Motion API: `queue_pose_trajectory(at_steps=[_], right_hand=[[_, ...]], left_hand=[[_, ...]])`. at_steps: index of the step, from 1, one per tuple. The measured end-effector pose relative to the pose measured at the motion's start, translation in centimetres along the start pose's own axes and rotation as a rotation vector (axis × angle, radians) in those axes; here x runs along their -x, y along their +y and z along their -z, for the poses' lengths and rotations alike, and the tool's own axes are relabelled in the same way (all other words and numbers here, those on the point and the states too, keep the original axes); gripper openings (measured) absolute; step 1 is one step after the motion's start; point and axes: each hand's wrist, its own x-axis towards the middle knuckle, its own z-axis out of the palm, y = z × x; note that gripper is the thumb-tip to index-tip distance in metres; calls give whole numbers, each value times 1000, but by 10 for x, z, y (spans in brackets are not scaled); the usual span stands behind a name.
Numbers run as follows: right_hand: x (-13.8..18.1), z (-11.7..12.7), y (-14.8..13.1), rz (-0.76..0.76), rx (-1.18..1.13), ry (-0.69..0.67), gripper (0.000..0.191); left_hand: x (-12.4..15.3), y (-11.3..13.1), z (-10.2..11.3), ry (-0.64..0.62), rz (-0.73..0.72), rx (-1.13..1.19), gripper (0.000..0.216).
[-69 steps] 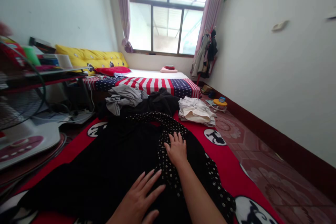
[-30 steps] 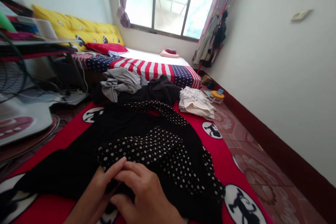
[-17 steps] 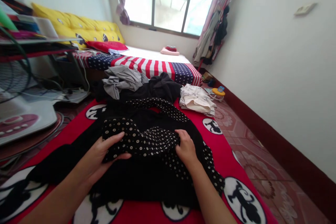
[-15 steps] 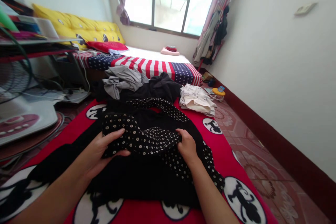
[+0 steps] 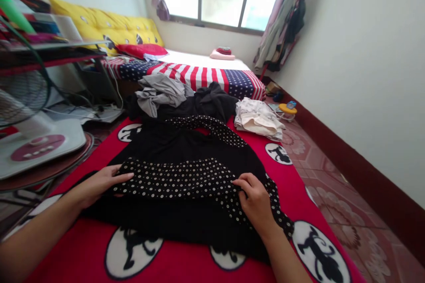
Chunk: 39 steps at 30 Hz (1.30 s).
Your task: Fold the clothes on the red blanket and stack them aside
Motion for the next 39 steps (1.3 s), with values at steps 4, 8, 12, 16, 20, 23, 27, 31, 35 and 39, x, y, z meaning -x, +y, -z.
queue_pose_trajectory(at_steps=[4,8,12,16,20,23,27,31,35,39], right_hand=[[7,-2,-3,6,-12,-34,31],[6,3,-9,46,49,-89,29],[5,12,-20,71,95,-176,25],[-3,24,-36,57,81,-256,13],[-31,18,-65,104,7,-61,14],[-55,-6,-85,178,-20,-37,24],[-60,-47,-81,143,170,-265,42],[-43,-71,-55,16,315,-414,54],[-37,-71,-51,-22,331,-422,54],[-39,-66,-58,-91,325,-373,56]], left_hand=[[-11,-18,8,68,-91,-188,46],[-22,-16,11,378,-295,-647,47],[-21,-17,10,588,-389,-994,52],[-9,-18,-5,708,-470,-1157,50],[0,-13,-54,669,-812,-1045,41],[-1,-11,-102,309,-969,-986,34],[-15,-23,-132,156,-938,-1139,45],[-27,-36,-123,187,-898,-1266,54],[-31,-38,-119,216,-904,-1288,54],[-32,-39,-118,217,-902,-1264,54]])
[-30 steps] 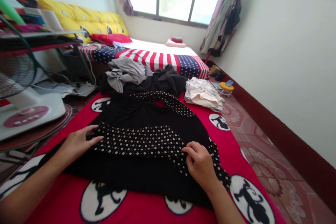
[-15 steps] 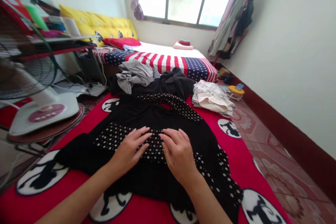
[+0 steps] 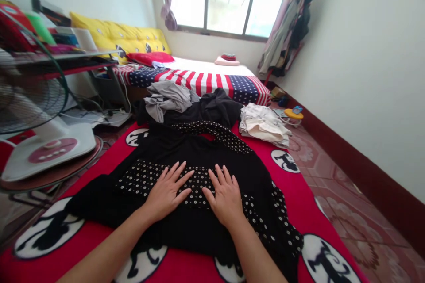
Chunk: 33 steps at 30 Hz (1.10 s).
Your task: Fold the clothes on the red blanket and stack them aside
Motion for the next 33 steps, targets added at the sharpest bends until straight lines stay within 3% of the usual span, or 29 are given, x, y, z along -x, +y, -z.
queue_pose_trajectory(at_steps=[11,15,18,20,24,27,30,33], right_hand=[[3,-3,2,-57,-77,22,59],[3,-7,2,-56,-117,57,58],[3,-7,2,-69,-153,69,58],[3,-6,2,-80,-186,71,57],[3,-3,2,-109,-280,68,55],[3,-1,2,-147,-346,68,54],[4,1,2,-167,-383,70,52],[4,4,2,-176,-409,69,50]], left_hand=[[34,-63,16,8,150,-91,56],[21,-85,27,-55,178,-151,54],[-17,-90,42,-71,198,-222,42],[-57,-83,51,-22,116,-221,38],[-150,-45,54,106,-127,-97,47],[-211,-15,45,118,-176,-76,54],[-251,-2,33,54,-133,-129,43],[-269,-5,25,19,-100,-146,25]])
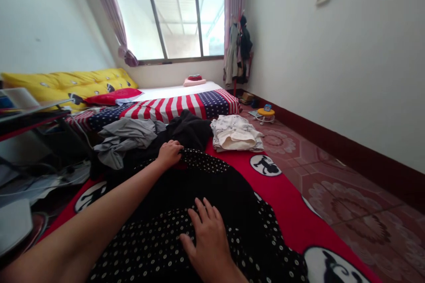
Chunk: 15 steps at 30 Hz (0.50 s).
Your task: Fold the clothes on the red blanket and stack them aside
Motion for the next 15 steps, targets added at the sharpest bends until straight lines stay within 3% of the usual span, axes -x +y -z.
queue_pose_trajectory(at_steps=[4,8,11,13,15], right_hand=[[0,1,-1,7,-16,24,47],[0,-4,5,38,-73,108,41],[0,-6,10,34,-195,373,37],[0,-5,11,29,-239,606,44],[2,-3,10,91,-203,709,55]], left_hand=[[-1,-6,7,35,63,1,31],[18,3,49,130,59,24,34],[62,20,81,159,-64,69,31],[109,36,90,55,-155,113,30],[163,53,87,-113,-252,165,27]])
